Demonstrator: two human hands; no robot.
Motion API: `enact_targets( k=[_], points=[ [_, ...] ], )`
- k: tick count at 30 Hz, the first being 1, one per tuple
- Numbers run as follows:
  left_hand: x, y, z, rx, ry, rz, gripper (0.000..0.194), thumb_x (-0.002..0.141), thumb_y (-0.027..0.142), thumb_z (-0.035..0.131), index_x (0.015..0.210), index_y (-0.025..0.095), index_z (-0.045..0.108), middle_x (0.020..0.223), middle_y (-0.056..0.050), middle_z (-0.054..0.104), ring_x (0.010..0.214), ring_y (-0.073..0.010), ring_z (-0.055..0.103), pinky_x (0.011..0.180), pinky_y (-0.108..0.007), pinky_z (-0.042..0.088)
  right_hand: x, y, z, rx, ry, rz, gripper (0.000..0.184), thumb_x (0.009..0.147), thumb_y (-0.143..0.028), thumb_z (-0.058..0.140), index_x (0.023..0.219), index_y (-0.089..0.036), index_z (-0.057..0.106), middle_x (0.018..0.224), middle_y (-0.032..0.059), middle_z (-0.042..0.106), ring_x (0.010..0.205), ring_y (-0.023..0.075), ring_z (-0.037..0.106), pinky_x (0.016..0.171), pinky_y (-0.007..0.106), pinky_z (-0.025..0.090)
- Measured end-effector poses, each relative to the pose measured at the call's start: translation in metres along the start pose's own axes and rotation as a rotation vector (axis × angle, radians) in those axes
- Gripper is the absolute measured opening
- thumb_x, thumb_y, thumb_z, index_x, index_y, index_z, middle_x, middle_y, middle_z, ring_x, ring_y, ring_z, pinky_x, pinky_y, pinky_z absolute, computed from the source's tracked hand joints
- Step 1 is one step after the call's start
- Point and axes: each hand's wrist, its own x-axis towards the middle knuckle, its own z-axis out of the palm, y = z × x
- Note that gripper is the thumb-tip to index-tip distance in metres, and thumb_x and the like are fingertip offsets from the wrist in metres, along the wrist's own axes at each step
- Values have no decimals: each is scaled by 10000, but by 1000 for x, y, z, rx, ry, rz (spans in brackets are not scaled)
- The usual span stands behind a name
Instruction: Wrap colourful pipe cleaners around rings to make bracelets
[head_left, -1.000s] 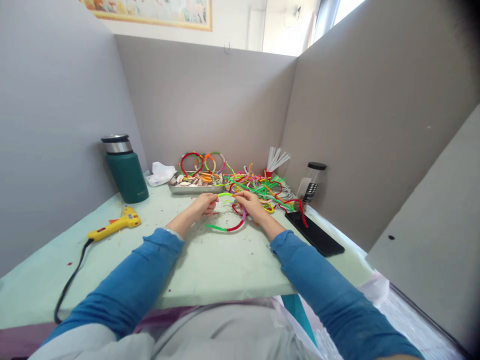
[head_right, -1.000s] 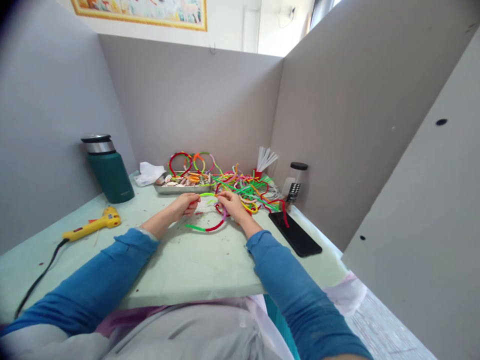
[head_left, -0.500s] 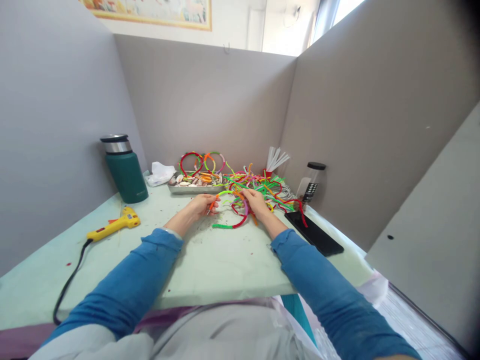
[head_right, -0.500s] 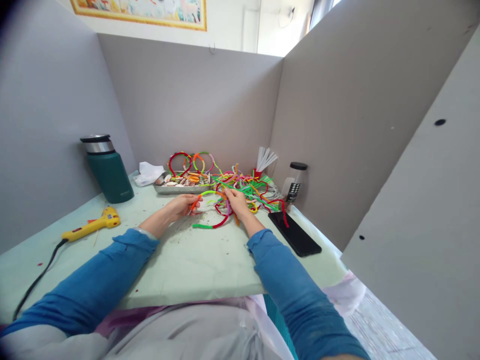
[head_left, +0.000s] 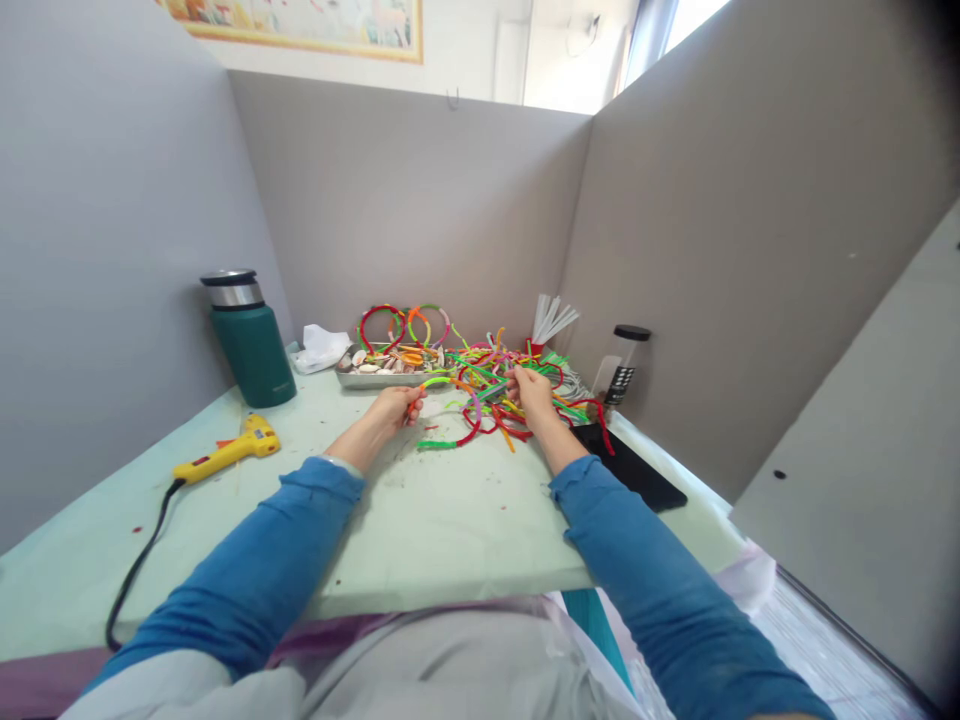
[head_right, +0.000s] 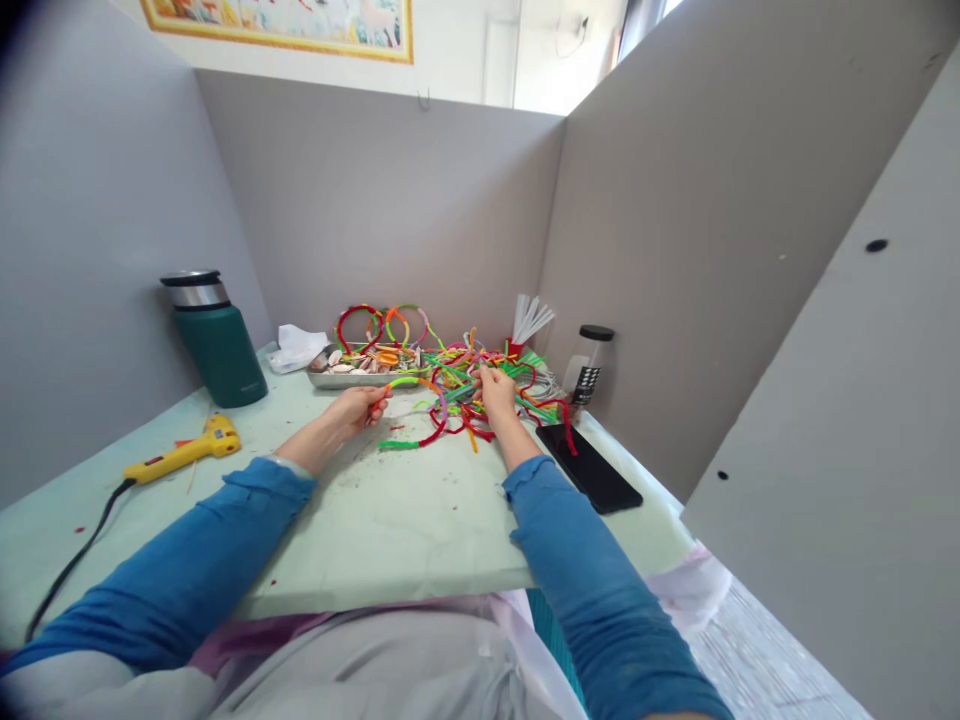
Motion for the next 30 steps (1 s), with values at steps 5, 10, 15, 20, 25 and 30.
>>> enact_targets(
  k=[5, 10, 15, 20, 25, 30],
  points=[
    [3, 1, -3, 40, 19, 23, 134, 854, 148, 415, 746, 122, 490, 485, 42, 418, 332, -42, 335, 333, -183, 224, 1, 1, -2, -11, -2, 13, 322, 748, -457, 514, 734, -148, 606, 613, 13, 565, 445, 103, 460, 415, 237, 329],
    [1, 2, -3, 19, -22, 4, 122, 848, 151, 416, 748, 128, 481, 491, 53, 396, 318, -31, 282, 327, -175, 200, 3, 1, -4, -18, 16, 11, 307, 748, -440, 509, 726, -147, 600, 606, 17, 557, 447, 105, 461, 403, 234, 325],
    [-5, -1, 1, 124, -179, -93, 83, 815, 169, 485, 751, 123, 510, 492, 39, 430, 331, -41, 306, 332, -175, 225, 4, 3, -3, -56, 39, 16, 324, 744, -463, 498, 716, -154, 593, 620, 25, 574, 444, 104, 465, 401, 231, 319],
    [-4, -8, 4, 244, -216, -120, 106, 820, 201, 489, 800, 114, 547, 554, 5, 526, 355, -61, 389, 365, -197, 328, 0, 10, -1, -422, -107, -36, 290, 777, -376, 449, 679, -162, 619, 613, 27, 601, 476, 118, 497, 466, 236, 341],
    [-5, -6, 6, 278, -171, -144, 156, 841, 236, 474, 808, 110, 559, 582, -8, 562, 372, -69, 418, 383, -208, 374, -8, 12, 0, -931, -263, -305, 274, 783, -331, 481, 653, -174, 665, 711, 49, 663, 655, 147, 542, 599, 237, 353],
    [-5, -6, 5, 251, -159, -148, 171, 840, 247, 485, 831, 103, 577, 604, -20, 588, 373, -68, 422, 395, -208, 389, -6, 11, -1, -1012, -261, -315, 290, 825, -342, 446, 809, -201, 700, 833, 47, 688, 745, 166, 572, 659, 248, 373]
  ],
)
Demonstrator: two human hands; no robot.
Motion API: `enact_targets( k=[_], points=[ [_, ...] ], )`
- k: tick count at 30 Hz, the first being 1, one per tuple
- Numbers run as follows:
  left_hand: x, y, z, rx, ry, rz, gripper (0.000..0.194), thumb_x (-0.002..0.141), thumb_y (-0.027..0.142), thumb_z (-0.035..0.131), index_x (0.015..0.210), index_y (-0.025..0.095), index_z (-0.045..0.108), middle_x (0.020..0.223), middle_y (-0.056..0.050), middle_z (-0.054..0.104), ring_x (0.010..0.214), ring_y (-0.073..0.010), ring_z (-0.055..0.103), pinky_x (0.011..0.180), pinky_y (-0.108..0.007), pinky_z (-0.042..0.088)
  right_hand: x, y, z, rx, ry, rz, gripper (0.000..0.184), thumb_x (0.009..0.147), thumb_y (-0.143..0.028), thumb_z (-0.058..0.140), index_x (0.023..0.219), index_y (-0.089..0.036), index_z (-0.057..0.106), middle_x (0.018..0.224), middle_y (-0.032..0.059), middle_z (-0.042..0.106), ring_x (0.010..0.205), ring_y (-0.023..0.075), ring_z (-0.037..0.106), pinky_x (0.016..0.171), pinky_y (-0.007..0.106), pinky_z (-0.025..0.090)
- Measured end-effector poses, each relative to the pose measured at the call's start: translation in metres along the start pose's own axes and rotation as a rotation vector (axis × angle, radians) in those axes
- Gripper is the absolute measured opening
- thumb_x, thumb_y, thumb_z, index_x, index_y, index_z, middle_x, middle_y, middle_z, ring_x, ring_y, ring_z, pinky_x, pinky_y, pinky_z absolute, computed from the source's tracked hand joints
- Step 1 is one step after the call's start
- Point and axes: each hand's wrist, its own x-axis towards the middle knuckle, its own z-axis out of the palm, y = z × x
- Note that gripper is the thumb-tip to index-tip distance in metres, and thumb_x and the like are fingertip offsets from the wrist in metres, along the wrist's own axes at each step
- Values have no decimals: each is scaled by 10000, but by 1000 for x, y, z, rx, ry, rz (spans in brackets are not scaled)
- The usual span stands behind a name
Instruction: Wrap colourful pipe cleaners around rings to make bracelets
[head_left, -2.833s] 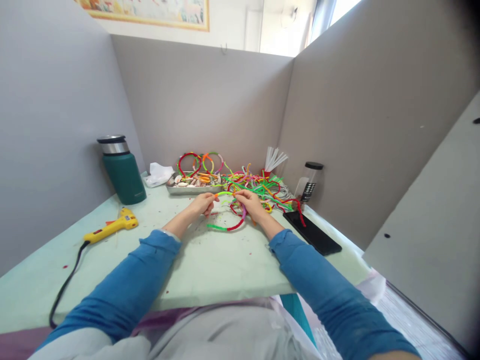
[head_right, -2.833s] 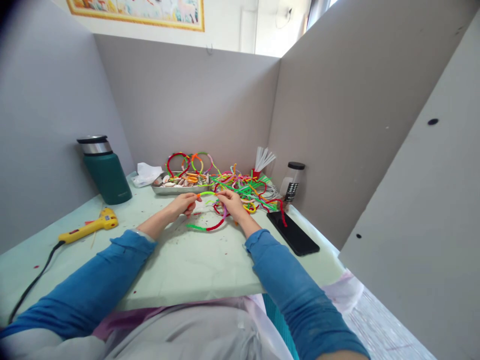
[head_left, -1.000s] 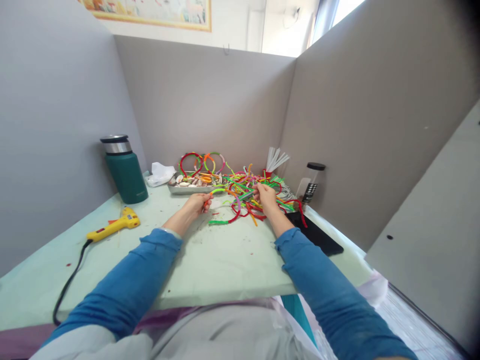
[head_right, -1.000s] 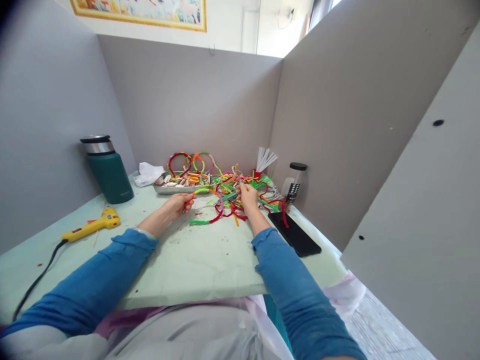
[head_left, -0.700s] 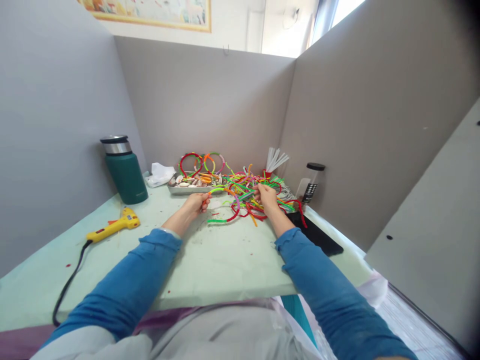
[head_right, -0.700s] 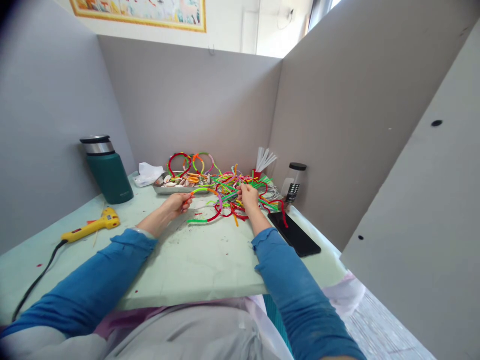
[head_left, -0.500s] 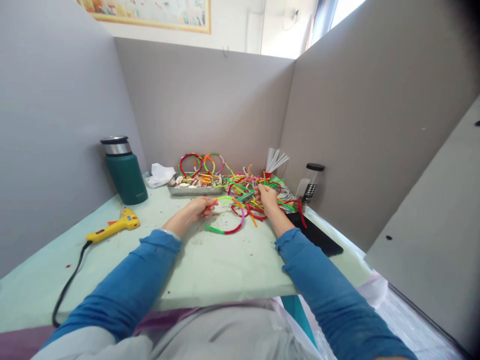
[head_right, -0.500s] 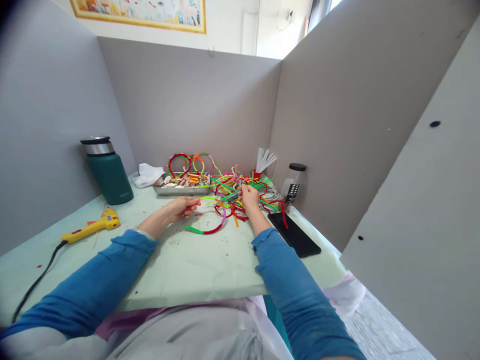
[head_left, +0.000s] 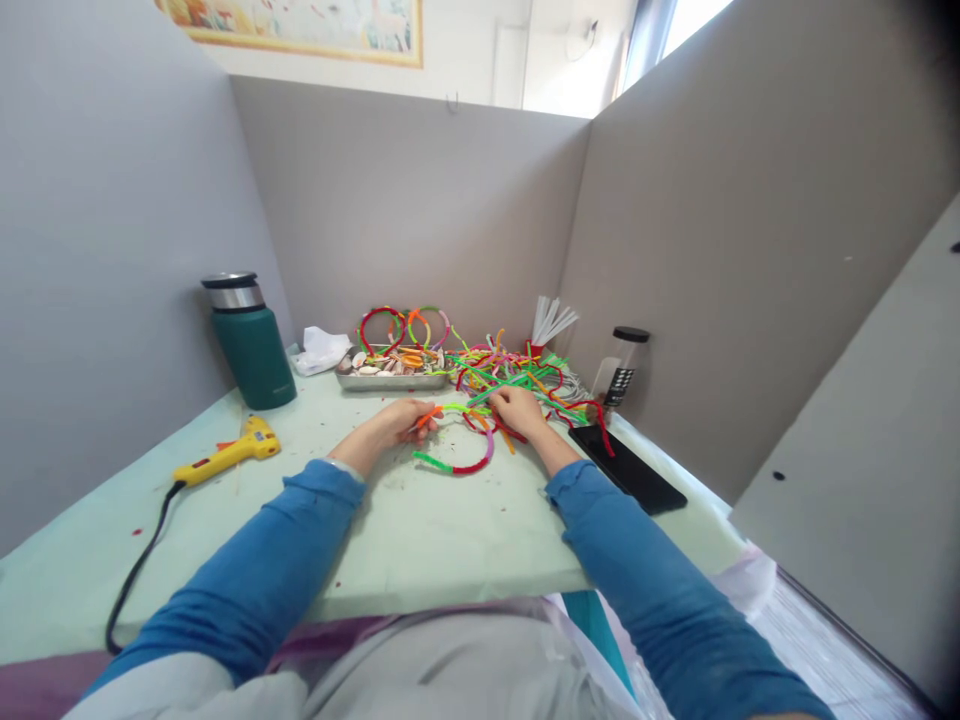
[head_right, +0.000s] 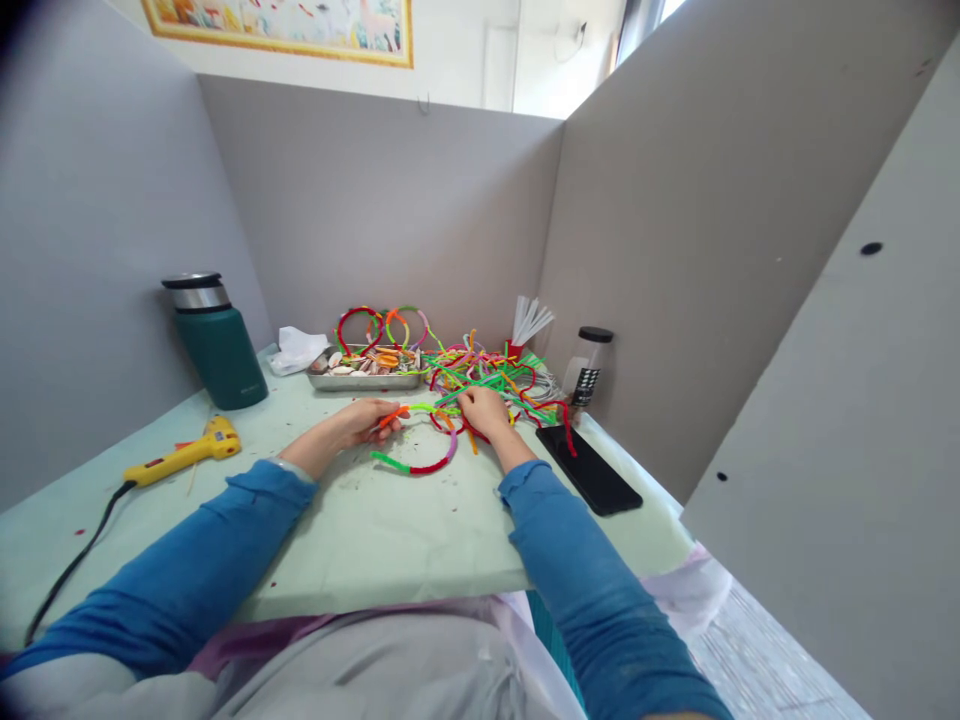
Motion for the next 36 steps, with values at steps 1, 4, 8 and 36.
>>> enact_targets(
  k=[1, 4, 8, 36],
  points=[
    [0, 0, 0, -6, -1, -1, 171, 841, 247, 484, 830, 104, 577, 602, -19, 588, 373, -67, 422, 397, -206, 390, 1, 1, -1, -15, 29, 35, 290, 830, -337, 441, 839, -204, 699, 858, 50, 688, 765, 171, 577, 668, 252, 377],
    [0, -1, -1, -19, -11, -3, 164, 842, 243, 481, 825, 110, 575, 597, -13, 585, 372, -64, 423, 399, -201, 392, 2, 7, -5, -80, 126, 142, 277, 826, -297, 446, 907, -210, 696, 942, 68, 676, 828, 187, 581, 708, 269, 390],
    [-1, -1, -2, -28, -17, 6, 158, 841, 227, 477, 821, 107, 579, 581, -10, 575, 366, -61, 422, 389, -191, 372, 0, 13, -9, -187, 139, 206, 279, 817, -284, 461, 919, -201, 706, 994, 104, 653, 888, 218, 566, 729, 297, 399],
    [-3, 0, 3, 13, -4, 9, 142, 808, 218, 530, 811, 99, 607, 557, -12, 570, 368, -60, 421, 373, -186, 346, 14, 18, -14, 534, 409, 223, 286, 780, -386, 481, 655, -155, 594, 643, 34, 596, 614, 139, 500, 593, 258, 368]
  ],
)
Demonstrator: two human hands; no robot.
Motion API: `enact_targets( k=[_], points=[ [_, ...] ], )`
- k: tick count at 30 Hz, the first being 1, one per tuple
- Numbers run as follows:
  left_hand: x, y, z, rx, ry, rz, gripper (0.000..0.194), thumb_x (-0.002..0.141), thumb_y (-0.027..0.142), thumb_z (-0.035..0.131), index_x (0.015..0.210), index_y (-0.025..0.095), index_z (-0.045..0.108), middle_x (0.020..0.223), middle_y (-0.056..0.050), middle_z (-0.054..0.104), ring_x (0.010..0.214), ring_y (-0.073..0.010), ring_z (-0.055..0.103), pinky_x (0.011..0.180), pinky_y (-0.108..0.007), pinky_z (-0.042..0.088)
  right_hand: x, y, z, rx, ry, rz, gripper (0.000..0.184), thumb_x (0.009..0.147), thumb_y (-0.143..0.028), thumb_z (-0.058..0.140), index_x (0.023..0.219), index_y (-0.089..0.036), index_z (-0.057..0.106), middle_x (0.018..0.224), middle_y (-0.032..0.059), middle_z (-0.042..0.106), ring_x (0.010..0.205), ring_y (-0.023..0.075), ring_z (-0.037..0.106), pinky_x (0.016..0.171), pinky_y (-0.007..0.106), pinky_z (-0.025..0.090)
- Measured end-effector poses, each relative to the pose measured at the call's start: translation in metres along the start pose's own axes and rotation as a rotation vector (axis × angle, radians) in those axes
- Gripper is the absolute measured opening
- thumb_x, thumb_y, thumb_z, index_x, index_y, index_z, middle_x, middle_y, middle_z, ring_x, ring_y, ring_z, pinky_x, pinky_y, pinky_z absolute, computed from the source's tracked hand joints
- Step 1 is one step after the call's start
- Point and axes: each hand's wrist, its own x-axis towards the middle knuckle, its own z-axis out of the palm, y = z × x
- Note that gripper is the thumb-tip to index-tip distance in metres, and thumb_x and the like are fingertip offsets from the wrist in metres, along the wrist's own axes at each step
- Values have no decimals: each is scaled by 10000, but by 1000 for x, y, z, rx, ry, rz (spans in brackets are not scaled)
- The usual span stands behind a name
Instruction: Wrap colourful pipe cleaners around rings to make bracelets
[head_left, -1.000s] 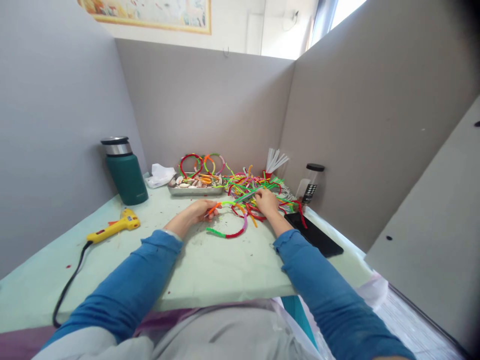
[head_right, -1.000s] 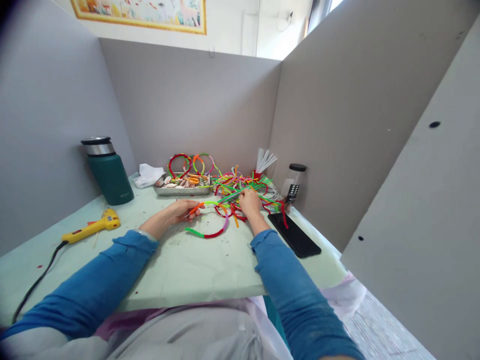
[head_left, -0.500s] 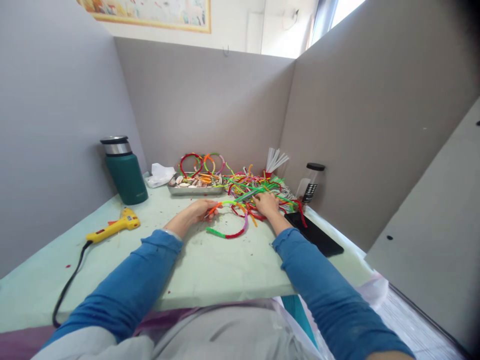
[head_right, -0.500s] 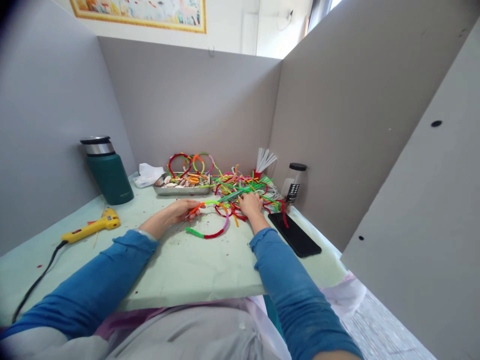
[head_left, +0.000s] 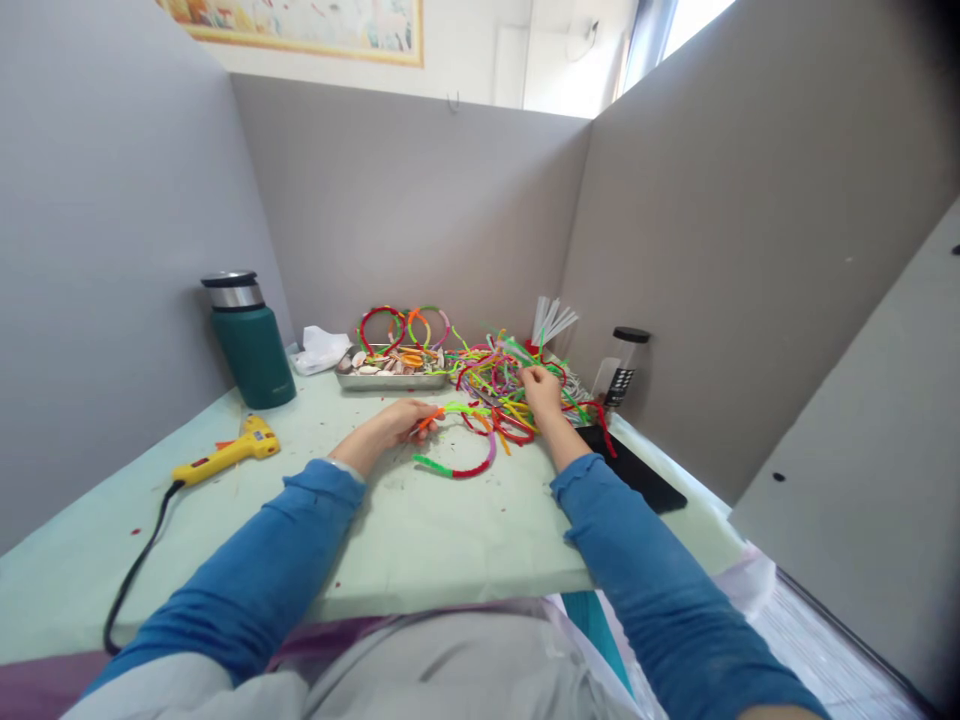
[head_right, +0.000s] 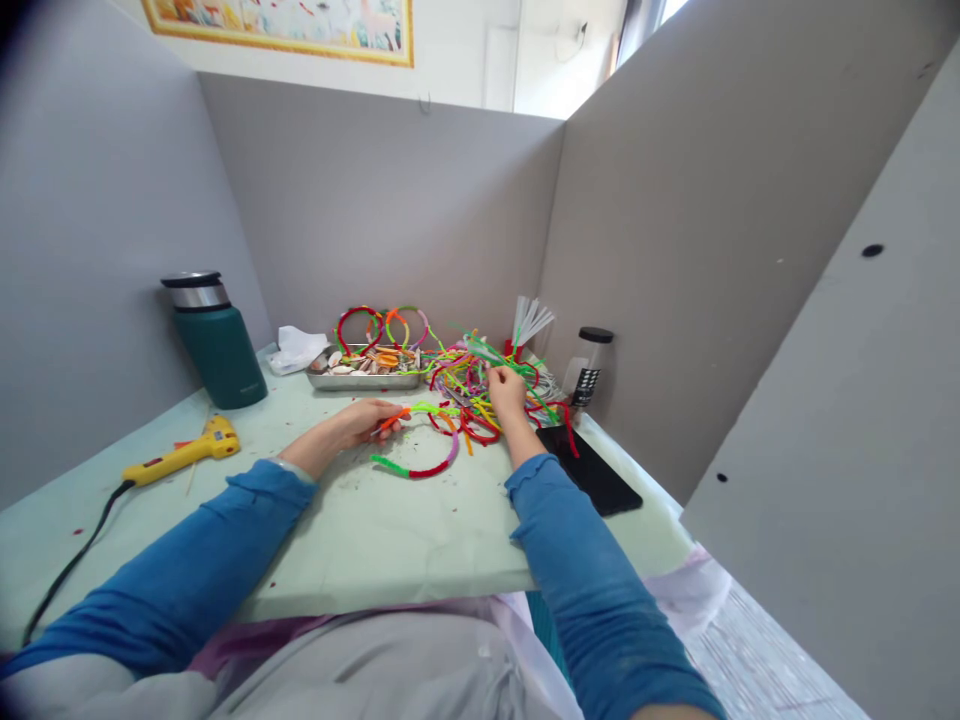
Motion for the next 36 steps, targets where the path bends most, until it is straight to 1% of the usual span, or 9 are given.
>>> enact_targets(
  k=[2, 4, 9, 15, 20, 23, 27, 32, 36],
  points=[
    [0, 0, 0, 4, 3, 1, 145, 802, 222, 537, 813, 99, 612, 555, -13, 572, 364, -60, 418, 371, -187, 346, 3, -2, -1, 339, -24, 93, 260, 755, -392, 507, 642, -161, 548, 557, -3, 531, 518, 107, 444, 520, 238, 345],
    [1, -1, 0, 5, -1, 15, 144, 792, 227, 553, 815, 100, 616, 555, -14, 572, 364, -62, 419, 371, -190, 344, 3, -4, -1, 602, -143, 199, 227, 725, -390, 554, 682, -167, 536, 507, -35, 479, 452, 87, 388, 471, 230, 321],
    [5, -6, -2, 50, -28, 65, 202, 757, 297, 610, 830, 110, 628, 563, -13, 568, 372, -67, 434, 380, -204, 344, -5, -11, 2, 842, -543, 347, 178, 713, -323, 609, 761, -164, 548, 410, -89, 343, 371, 59, 257, 433, 219, 298],
    [11, -11, -3, 184, -32, 202, 325, 665, 427, 679, 777, 121, 665, 582, -32, 590, 436, -92, 468, 416, -227, 347, -22, -28, 7, 835, -789, 313, 208, 766, -373, 589, 774, -171, 541, 389, -113, 213, 363, 47, 124, 378, 200, 183],
    [14, -7, -2, 250, 139, 373, 373, 603, 436, 714, 834, 143, 708, 698, -36, 650, 584, -122, 526, 521, -230, 377, -38, -41, 17, 677, -812, 205, 282, 766, -444, 581, 800, -165, 556, 429, -102, 241, 361, 43, 149, 364, 198, 122],
    [13, -2, -2, 113, 146, 427, 399, 623, 464, 697, 870, 151, 696, 779, -51, 662, 673, -136, 559, 586, -232, 413, -45, -43, 24, 567, -807, 133, 296, 768, -447, 576, 770, -151, 568, 437, -93, 268, 366, 41, 177, 367, 198, 119],
    [9, 3, -2, -174, 75, 390, 365, 686, 453, 660, 887, 147, 663, 683, -22, 608, 593, -103, 543, 563, -223, 434, -50, -43, 31, 484, -845, 57, 310, 796, -442, 542, 777, -137, 593, 438, -86, 279, 375, 44, 205, 370, 198, 123],
    [4, 10, -3, -483, 51, 312, 134, 751, 266, 618, 785, 137, 612, 713, -21, 632, 541, -91, 555, 540, -230, 465, -51, -42, 30, 541, -966, 106, 290, 802, -417, 541, 824, -131, 586, 443, -95, 265, 371, 41, 188, 363, 192, 126],
    [-1, 15, -5, -609, 114, 299, 74, 813, 178, 528, 810, 131, 585, 722, -35, 658, 490, -78, 549, 523, -226, 481, -50, -39, 27, 554, -1026, 138, 265, 770, -400, 584, 819, -140, 570, 502, -70, 392, 368, 32, 262, 352, 184, 170]
  ],
)
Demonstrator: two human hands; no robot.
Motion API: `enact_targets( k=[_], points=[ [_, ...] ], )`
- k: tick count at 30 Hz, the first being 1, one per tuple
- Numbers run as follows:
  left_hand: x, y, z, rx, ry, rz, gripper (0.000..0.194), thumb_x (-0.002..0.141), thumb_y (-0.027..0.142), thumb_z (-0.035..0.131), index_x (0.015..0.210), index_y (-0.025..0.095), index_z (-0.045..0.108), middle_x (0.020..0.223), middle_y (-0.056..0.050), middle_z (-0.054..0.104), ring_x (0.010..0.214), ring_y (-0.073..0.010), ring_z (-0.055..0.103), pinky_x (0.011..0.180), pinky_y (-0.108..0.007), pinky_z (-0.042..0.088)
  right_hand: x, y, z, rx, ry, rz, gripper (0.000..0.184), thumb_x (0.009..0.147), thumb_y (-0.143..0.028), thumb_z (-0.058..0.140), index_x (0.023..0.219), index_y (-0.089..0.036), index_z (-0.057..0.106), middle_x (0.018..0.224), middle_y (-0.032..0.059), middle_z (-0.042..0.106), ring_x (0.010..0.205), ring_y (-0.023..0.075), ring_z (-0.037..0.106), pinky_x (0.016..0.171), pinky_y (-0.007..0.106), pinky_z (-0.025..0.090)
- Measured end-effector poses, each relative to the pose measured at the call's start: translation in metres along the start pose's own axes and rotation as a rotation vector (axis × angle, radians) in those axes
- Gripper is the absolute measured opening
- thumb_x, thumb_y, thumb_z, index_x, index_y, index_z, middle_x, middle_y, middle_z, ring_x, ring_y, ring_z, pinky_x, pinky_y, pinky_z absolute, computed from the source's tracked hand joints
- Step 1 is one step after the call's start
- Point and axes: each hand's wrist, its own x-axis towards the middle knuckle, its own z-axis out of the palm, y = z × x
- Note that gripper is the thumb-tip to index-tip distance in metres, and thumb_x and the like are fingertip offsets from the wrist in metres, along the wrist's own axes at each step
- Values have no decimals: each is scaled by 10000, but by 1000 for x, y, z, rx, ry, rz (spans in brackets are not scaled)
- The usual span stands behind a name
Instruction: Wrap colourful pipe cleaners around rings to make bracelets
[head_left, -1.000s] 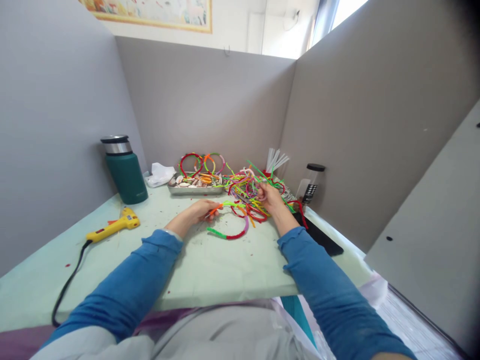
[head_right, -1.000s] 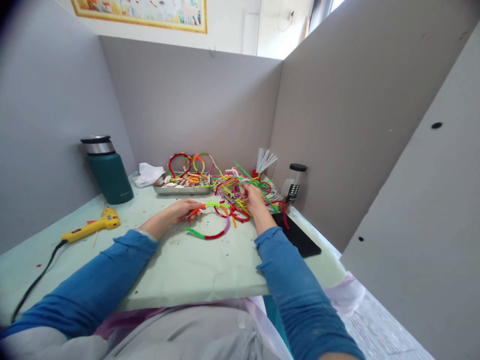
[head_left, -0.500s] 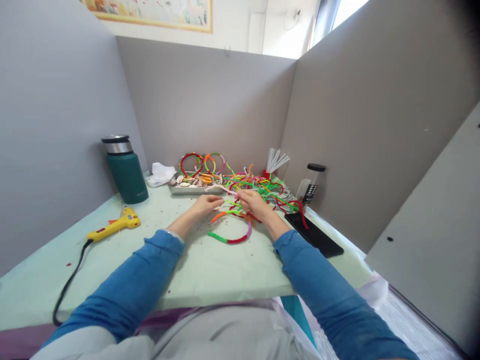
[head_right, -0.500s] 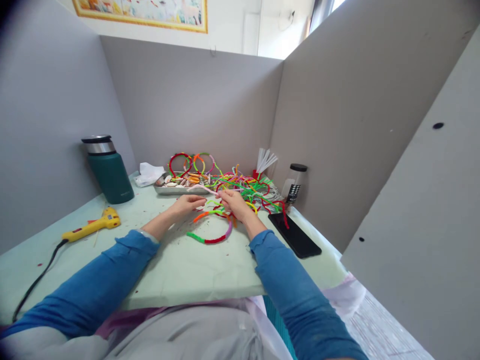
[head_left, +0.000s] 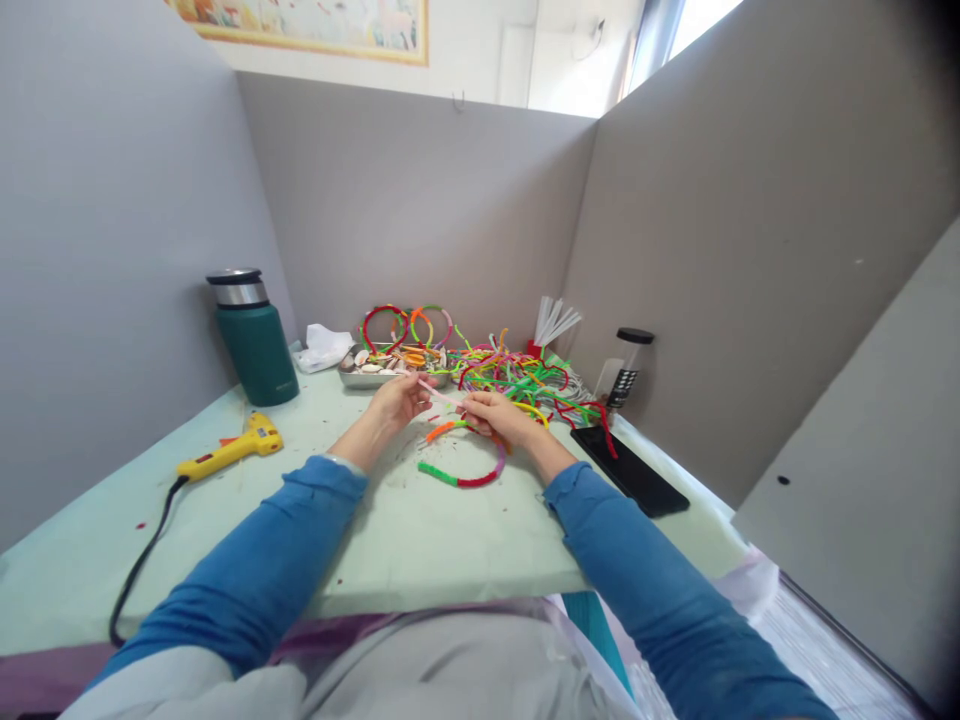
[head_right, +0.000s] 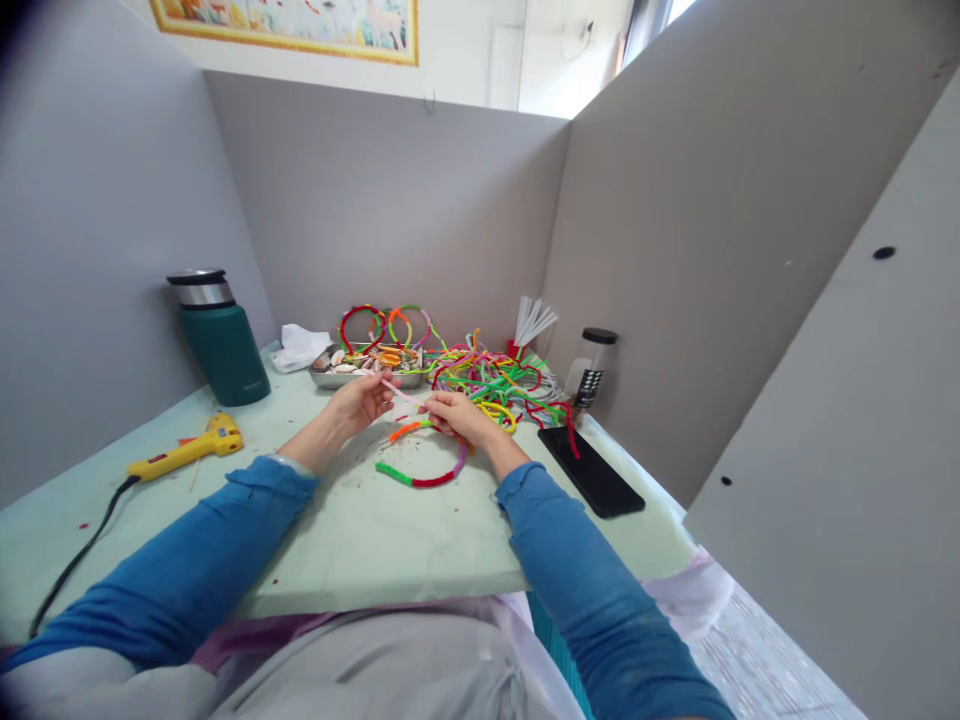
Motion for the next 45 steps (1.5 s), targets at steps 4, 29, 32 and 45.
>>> enact_targets(
  k=[4, 29, 32, 45],
  points=[
    [3, 2, -3, -62, 72, 39, 111, 848, 199, 494, 823, 125, 573, 677, -35, 649, 456, -73, 544, 506, -220, 490, -1, 0, -4, -32, 61, -22, 265, 740, -395, 614, 800, -140, 576, 537, -51, 464, 374, 28, 305, 357, 178, 204],
    [15, 10, -22, -237, 316, 238, 103, 861, 122, 463, 798, 150, 540, 564, 28, 565, 454, -49, 536, 531, -172, 496, 1, 3, -3, -316, 152, -45, 211, 759, -341, 557, 761, -144, 633, 604, -2, 588, 434, 55, 385, 409, 182, 284],
    [13, 9, -19, -194, 320, 200, 102, 854, 128, 456, 787, 153, 528, 549, 32, 540, 420, -44, 494, 490, -161, 461, 5, 5, -7, -454, 340, -72, 162, 734, -268, 558, 673, -147, 647, 578, 5, 593, 488, 78, 439, 455, 191, 315],
    [12, 13, -14, -45, 334, 243, 91, 847, 161, 453, 788, 154, 522, 620, 4, 577, 438, -51, 489, 559, -213, 489, 10, 15, -13, -364, 530, -19, 193, 700, -328, 559, 643, -156, 621, 536, -9, 559, 412, 71, 342, 413, 213, 254]
  ],
)
